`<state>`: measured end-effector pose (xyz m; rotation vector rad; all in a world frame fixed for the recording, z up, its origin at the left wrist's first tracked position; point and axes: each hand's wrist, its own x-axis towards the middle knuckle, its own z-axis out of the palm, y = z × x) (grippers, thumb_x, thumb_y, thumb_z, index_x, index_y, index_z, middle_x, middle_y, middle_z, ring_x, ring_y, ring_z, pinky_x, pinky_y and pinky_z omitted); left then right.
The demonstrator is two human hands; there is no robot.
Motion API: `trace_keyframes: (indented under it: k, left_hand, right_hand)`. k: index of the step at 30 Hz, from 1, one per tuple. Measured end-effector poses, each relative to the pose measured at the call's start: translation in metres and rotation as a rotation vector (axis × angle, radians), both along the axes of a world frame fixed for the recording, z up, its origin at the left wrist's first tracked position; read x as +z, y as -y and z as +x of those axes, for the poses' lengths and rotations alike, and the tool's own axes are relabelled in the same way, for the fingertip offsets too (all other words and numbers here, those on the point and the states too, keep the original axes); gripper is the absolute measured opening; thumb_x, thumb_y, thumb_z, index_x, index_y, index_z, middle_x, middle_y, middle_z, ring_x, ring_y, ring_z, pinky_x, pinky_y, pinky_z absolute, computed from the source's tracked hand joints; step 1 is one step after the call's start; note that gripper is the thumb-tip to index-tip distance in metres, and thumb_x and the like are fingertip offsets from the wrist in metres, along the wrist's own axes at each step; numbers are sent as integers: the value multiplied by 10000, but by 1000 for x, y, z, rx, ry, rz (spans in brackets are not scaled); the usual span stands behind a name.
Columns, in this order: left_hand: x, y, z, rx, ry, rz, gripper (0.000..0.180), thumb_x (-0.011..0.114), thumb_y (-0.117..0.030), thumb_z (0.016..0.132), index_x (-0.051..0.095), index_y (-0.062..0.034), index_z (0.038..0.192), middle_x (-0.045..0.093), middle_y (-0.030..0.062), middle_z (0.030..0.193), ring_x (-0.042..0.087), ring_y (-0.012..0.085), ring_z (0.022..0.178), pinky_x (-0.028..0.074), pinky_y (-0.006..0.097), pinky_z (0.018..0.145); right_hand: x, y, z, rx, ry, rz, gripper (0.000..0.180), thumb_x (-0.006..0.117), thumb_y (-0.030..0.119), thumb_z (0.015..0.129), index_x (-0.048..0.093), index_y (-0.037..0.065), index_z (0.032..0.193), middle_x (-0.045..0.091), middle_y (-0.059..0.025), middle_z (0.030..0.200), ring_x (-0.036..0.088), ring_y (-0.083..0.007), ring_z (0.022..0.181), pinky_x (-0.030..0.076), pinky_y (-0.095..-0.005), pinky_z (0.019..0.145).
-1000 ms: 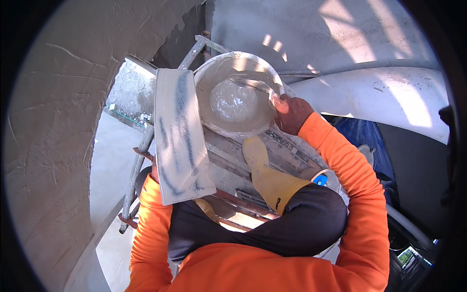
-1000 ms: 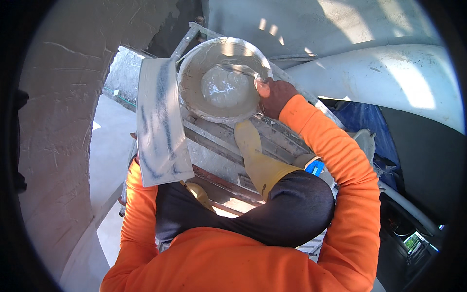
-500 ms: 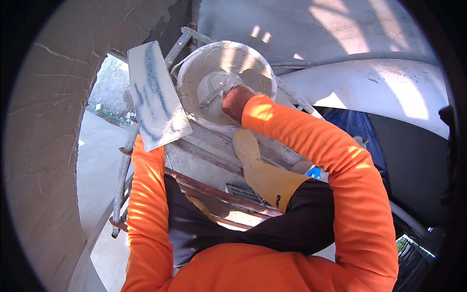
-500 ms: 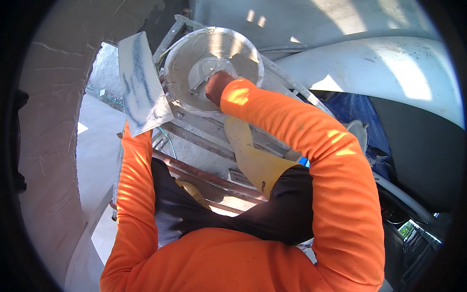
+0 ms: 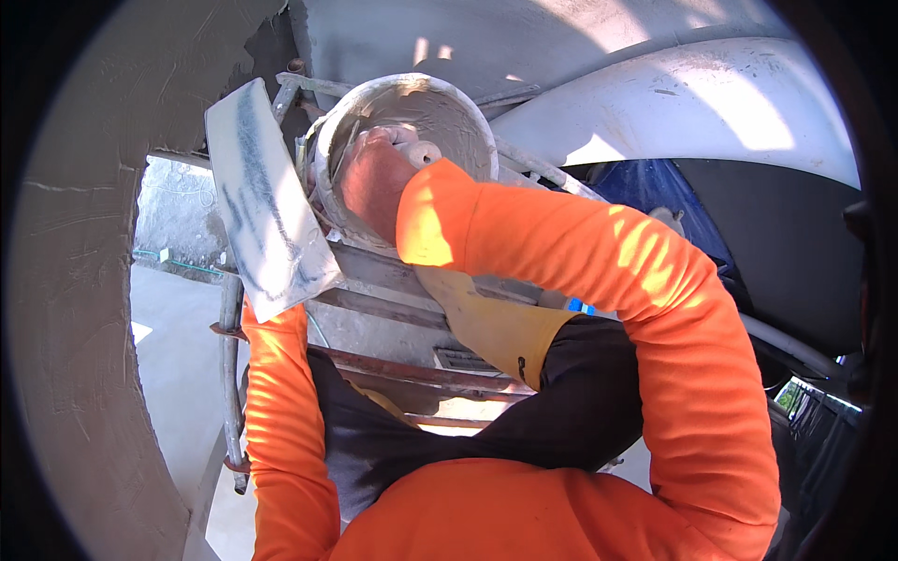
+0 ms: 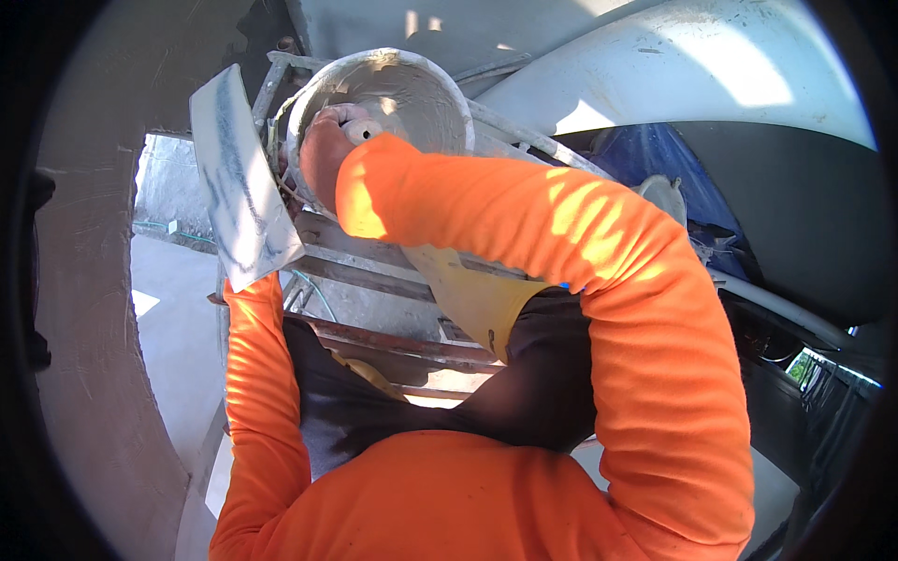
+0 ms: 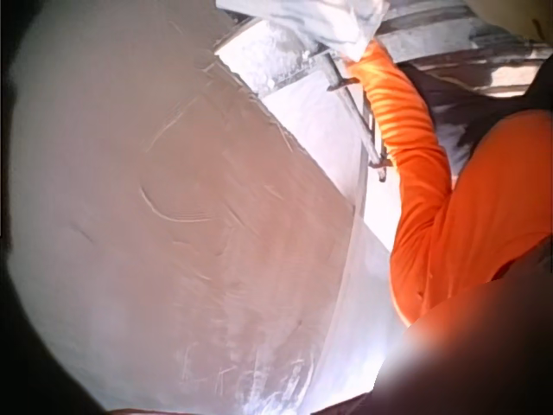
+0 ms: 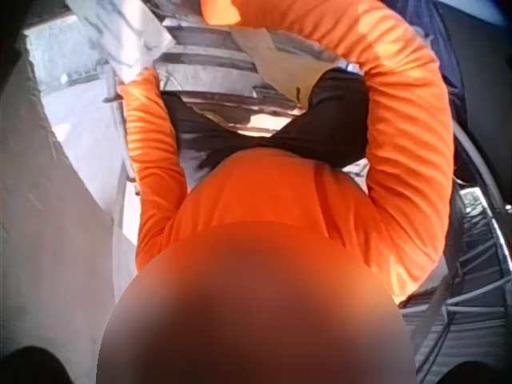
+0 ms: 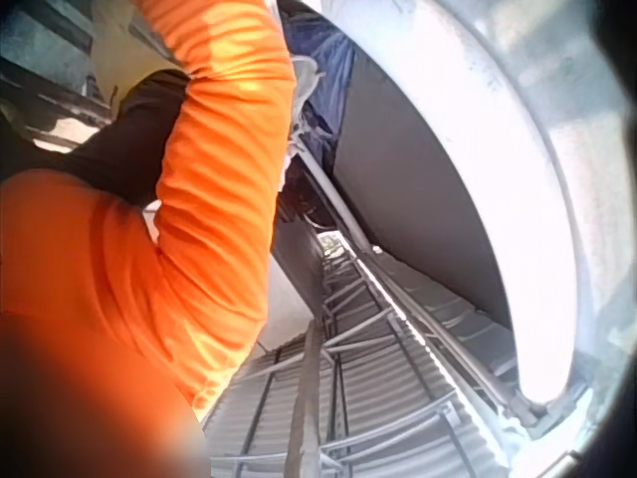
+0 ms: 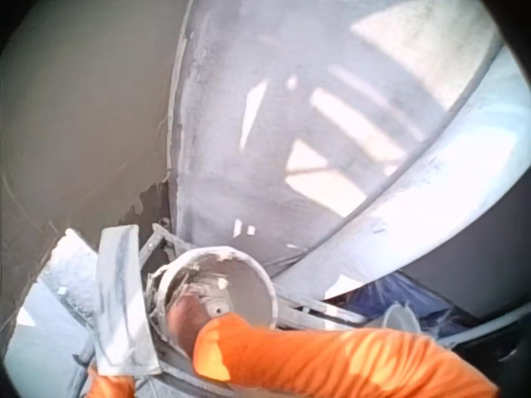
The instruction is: The person scoops plaster from a bucket with a hand trowel and applies it to a ceiling using a trowel. The person repeatedly smooths the plaster across the ceiling surface.
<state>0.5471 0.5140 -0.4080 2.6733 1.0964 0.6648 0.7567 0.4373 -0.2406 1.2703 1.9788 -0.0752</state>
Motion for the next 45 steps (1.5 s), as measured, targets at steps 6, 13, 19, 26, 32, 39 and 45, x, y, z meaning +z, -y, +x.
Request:
trace_keyframes:
  k: [6,13,19,26,32,39,45]
  left_hand:
    - [4,1,3,-13,26,-15,602,556,-263,1004,395,8,1516,454,238,1508,470,393,1364,372,477,1170]
    - [22,28,8,-168,86,-136,604,556,-269,1006,394,5,1519,453,238,1510,467,394,1367,369,482,1169]
    - [32,35,11,-220,87,-171,606,556,-274,1007,394,2,1521,452,239,1512,465,396,1369,367,485,1169]
    - [39,41,18,-265,105,-208,608,556,-280,1009,393,-2,1524,451,239,1514,462,398,1372,364,489,1168]
    - [49,51,27,-319,129,-232,610,556,-285,1010,392,-5,1526,450,239,1515,459,400,1374,362,493,1167]
    - [57,56,34,-359,153,-261,612,556,-290,1011,392,-9,1529,448,239,1517,457,402,1377,360,497,1167]
    - [67,71,46,-434,177,-290,614,556,-295,1013,391,-12,1532,447,239,1519,454,403,1379,357,501,1166]
  right_hand:
    - [-43,80,37,115,-58,218,318,610,168,851,711,-90,1006,664,-221,990,672,-321,865,553,-478,726]
    - [-72,81,96,-210,-206,506,311,577,151,902,668,-11,1152,645,-182,1020,670,-301,863,543,-448,707]
    - [-93,111,64,-127,-85,357,334,567,184,924,648,-37,1161,620,-193,1016,669,-304,850,539,-417,656]
    - [-66,125,99,-305,-161,268,413,556,179,942,573,17,1321,615,-159,1065,679,-308,856,563,-459,694]
    - [-80,115,125,-677,-198,192,322,510,147,983,595,-7,1253,624,-209,1117,711,-363,953,581,-485,761]
    - [-70,143,114,-740,-216,7,351,522,143,973,597,-10,1281,649,-230,1122,695,-378,1013,579,-466,838]
    - [-79,131,126,-722,-120,308,367,571,219,958,627,2,1249,601,-240,1289,625,-398,1120,573,-512,850]
